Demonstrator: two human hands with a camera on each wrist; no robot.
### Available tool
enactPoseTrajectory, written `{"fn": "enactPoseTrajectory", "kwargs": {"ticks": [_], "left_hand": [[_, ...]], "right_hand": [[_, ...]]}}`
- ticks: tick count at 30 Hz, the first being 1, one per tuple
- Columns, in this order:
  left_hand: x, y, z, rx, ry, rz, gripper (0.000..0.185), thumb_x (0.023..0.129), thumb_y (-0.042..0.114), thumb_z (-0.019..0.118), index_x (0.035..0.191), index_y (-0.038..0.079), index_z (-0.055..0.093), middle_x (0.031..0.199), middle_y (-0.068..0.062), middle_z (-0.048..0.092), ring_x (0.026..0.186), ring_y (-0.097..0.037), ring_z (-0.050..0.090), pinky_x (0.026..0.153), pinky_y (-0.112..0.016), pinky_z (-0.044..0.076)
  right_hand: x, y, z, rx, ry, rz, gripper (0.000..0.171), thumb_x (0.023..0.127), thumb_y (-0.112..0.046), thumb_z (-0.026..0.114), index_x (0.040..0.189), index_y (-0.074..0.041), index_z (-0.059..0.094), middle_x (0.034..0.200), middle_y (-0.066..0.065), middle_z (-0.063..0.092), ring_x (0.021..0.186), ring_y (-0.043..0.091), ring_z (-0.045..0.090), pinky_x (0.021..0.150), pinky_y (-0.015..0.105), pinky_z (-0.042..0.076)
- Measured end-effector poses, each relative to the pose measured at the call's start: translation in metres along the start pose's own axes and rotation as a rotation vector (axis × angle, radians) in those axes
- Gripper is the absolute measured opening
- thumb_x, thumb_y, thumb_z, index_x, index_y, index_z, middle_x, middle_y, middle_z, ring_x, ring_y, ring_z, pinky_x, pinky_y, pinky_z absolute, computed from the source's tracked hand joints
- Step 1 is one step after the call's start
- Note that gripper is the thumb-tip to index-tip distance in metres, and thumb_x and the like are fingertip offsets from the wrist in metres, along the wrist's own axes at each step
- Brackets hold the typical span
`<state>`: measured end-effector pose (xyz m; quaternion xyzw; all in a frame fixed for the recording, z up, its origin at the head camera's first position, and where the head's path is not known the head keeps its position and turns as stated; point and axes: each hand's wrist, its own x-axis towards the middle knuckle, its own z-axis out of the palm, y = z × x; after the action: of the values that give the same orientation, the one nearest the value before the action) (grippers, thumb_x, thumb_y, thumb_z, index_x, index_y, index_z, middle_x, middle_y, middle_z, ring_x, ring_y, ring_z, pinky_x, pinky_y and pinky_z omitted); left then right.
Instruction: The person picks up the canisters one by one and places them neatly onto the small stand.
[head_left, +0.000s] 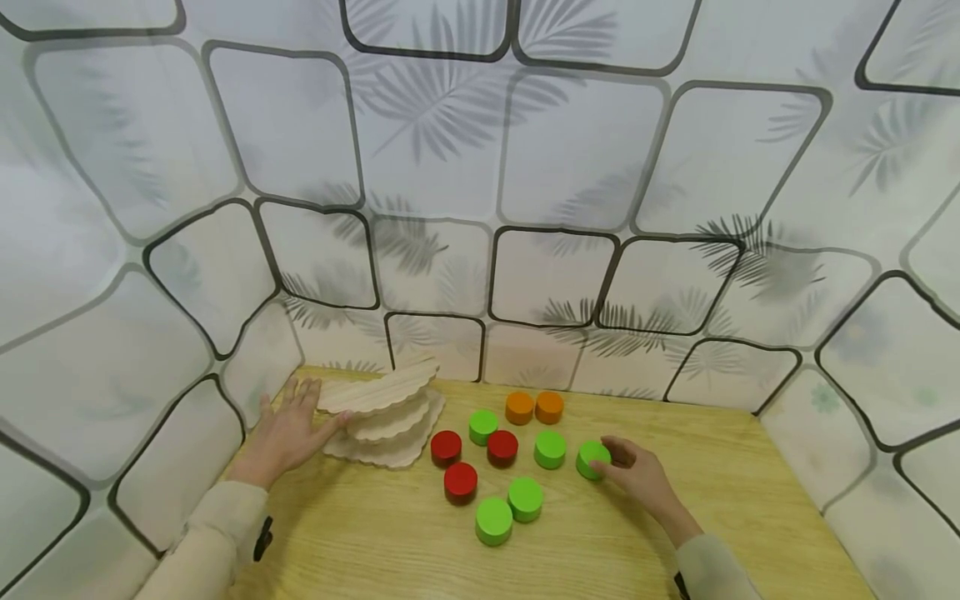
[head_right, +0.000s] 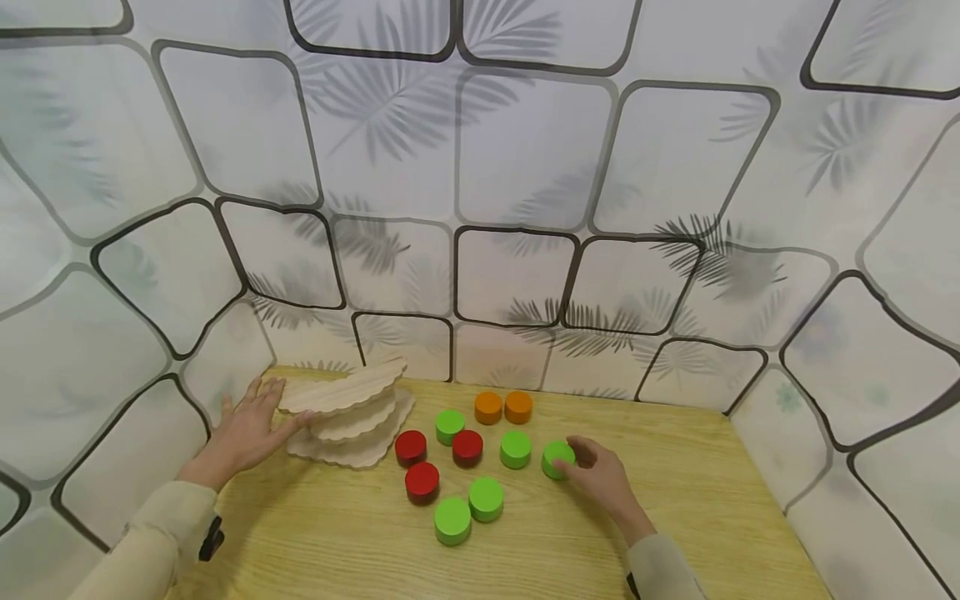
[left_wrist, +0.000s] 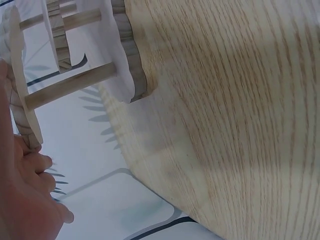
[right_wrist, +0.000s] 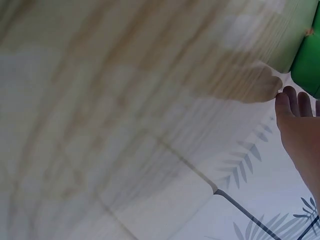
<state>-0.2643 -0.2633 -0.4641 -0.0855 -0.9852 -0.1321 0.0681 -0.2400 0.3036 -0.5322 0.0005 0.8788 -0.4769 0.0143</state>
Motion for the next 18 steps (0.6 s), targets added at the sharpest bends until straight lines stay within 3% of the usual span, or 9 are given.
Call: {"fn": "enactPoseTrajectory", "kwargs": {"ticks": [11,18], "left_hand": [[-0.0012,-0.0003,0.0008,-0.027,0.001,-0.004,0.100,0.104,0.069,0.045,0.162,-0.011,0.027,0.166,-0.037,0.027,0.157,-0.058,0.014,0.116,-0.087,0.010],[-0.0027,0.0007,0.0002,-0.027,0.018,-0.001,0.100,0.103,0.068,0.048,0.160,-0.012,0.029,0.164,-0.039,0.028,0.156,-0.060,0.018,0.116,-0.087,0.013]], "right_hand": [[-0.0001,0.0009,0.0031,-0.008,-0.012,0.006,0.075,0.092,-0.032,0.084,0.152,0.001,0.053,0.148,0.024,0.061,0.130,0.037,0.064,0.108,0.047,0.055],[0.0008,-0.0001,0.0052,-0.038,-0.008,0.009,0.075,0.090,-0.029,0.086,0.151,0.001,0.054,0.147,0.023,0.063,0.126,0.034,0.067,0.096,0.024,0.055]]}}
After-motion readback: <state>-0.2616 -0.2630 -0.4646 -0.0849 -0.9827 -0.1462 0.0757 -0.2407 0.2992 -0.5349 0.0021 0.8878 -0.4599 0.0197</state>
